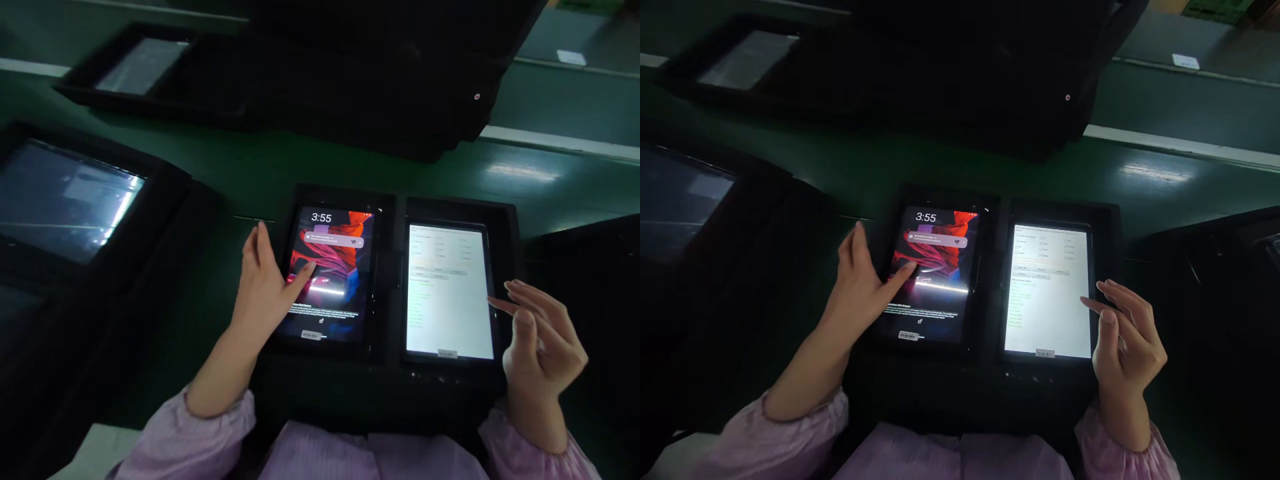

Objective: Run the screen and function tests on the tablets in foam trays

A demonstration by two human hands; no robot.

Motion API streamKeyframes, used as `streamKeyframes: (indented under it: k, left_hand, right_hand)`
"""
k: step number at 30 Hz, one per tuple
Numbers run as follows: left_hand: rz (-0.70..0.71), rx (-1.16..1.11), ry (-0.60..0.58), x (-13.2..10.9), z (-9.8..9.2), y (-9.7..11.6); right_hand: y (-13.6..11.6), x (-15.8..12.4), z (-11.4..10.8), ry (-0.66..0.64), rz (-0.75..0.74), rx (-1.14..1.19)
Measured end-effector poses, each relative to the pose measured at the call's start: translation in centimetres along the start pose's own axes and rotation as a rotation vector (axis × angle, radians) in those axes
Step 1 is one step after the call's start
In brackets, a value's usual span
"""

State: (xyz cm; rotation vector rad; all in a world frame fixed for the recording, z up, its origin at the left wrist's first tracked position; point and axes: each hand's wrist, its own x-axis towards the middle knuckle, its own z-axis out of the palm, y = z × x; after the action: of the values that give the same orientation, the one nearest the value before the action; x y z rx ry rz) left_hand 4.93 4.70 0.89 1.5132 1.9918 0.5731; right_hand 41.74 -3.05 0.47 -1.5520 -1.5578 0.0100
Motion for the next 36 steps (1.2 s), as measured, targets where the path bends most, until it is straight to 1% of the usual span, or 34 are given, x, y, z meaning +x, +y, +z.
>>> streamKeyframes:
  k: [2, 3, 5, 7, 9, 11, 15, 19, 21, 23, 24, 26, 29, 31, 33, 36]
  left_hand:
    - [-0.012, -0.163, -0.001, 1.1, -0.1, -0.1]
    - [-0.025, -0.258, -0.020, 1.4, -0.3, -0.3]
    - [-0.071, -0.413, -0.068, 1.4, -1.1, -0.8]
    - [-0.122, -0.467, -0.137, 0.7, -1.9, -1.4]
    - [-0.132, -0.439, -0.206, -0.5, -2.6, -2.1]
    - [-0.104, -0.376, -0.259, -1.7, -3.0, -2.9]
    - [-0.089, -0.248, -0.321, -3.4, -3.2, -4.0]
    - [-0.057, -0.164, -0.377, -3.8, -3.5, -3.6]
    - [-0.053, -0.072, -0.425, -4.0, -3.7, -3.0]
    - [-0.075, 0.024, -0.447, -4.3, -3.5, -2.3]
    - [-0.085, 0.052, -0.433, -4.5, -3.2, -2.1]
    - [-0.081, 0.066, -0.345, -4.8, -2.4, -1.8]
    - [-0.048, 0.039, -0.144, -4.9, -1.0, -1.7]
    - [-0.058, -0.004, -0.039, -4.7, -0.4, -1.7]
    - [-0.100, -0.061, 0.002, -4.3, -0.2, -1.5]
    - [-0.159, -0.126, -0.022, -3.9, -0.5, -1.1]
  right_hand:
    - [-0.4, 0.3, 0.0, 0.046, 0.015, 0.039]
    - [-0.5, 0.4, 0.0, 0.061, 0.022, 0.038]
    - [-0.6, 0.4, -0.2, 0.060, 0.039, 0.002]
    - [-0.6, 0.4, -0.4, 0.042, 0.051, -0.032]
    - [-0.5, 0.3, -0.6, 0.023, 0.052, -0.047]
    - [-0.4, 0.2, -0.6, 0.012, 0.051, -0.048]
    - [-0.6, 0.3, -0.5, -0.008, 0.071, -0.058]
    - [-1.0, 0.3, -0.4, 0.000, 0.056, -0.072]
    - [-1.0, 0.2, -0.4, 0.002, 0.085, -0.091]
    - [-1.0, 0.0, -0.5, 0.016, 0.070, -0.088]
    - [-1.0, -0.1, -0.6, 0.015, 0.044, -0.075]
    - [-1.1, -0.4, -1.0, -0.026, -0.022, -0.037]
    - [-1.3, -1.0, -1.7, -0.185, -0.180, -0.007]
    - [-1.5, -1.6, -2.1, -0.279, -0.268, -0.027]
    - [-1.7, -2.3, -2.5, -0.329, -0.289, -0.054]
    - [-1.7, -3.3, -3.1, -0.364, -0.285, -0.054]
